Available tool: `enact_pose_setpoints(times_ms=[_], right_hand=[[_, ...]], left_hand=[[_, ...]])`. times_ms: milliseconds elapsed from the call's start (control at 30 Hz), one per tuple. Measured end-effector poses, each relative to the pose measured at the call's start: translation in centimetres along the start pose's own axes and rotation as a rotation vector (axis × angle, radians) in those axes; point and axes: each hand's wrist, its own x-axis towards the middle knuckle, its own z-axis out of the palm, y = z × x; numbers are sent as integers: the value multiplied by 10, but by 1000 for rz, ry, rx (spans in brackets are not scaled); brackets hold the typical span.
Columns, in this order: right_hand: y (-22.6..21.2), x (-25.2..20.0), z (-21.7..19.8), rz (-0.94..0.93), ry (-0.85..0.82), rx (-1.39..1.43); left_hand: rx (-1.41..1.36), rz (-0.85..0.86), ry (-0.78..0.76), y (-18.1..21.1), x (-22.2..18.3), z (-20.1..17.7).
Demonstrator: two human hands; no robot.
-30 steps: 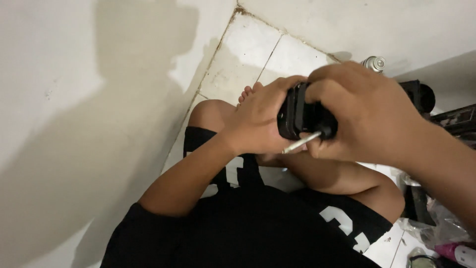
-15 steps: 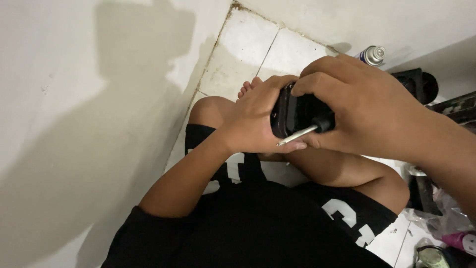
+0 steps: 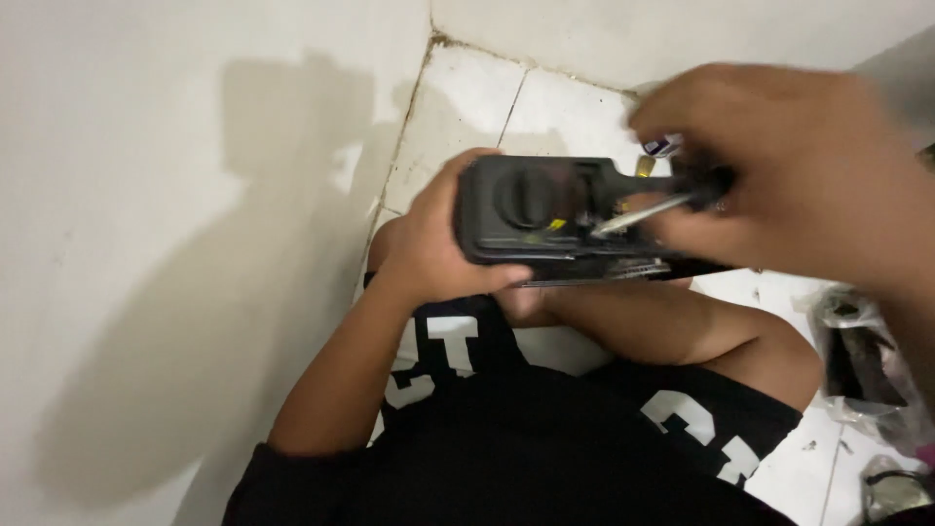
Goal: The person is disassembling a portable gas stove by removing screws with a screwdriver and prying off the metal body panels.
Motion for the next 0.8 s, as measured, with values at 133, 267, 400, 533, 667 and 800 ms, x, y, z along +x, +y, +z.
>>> enact_pose_setpoints(times_ms=[133,267,400,533,667,800], right_hand=[[38,-40,11,11,-24,-123],[50,-60,37,28,-81,-343],[-14,-33,29,-65,184,-124],[42,-63,56,-42,-71,-246],[39,-57,53,-100,-37,-215],[26,-41,39,-142,-19,-213]], left_hand=[[-149,-65,42,-15,-11,-18],[-206,-145,-54,-13,-16,-23],[-54,-185,-139,20,-1,-25],[60,-162,-196,48,12,-32],[561,121,-261,111,44,-23],[798,275,-479,124,73,1]])
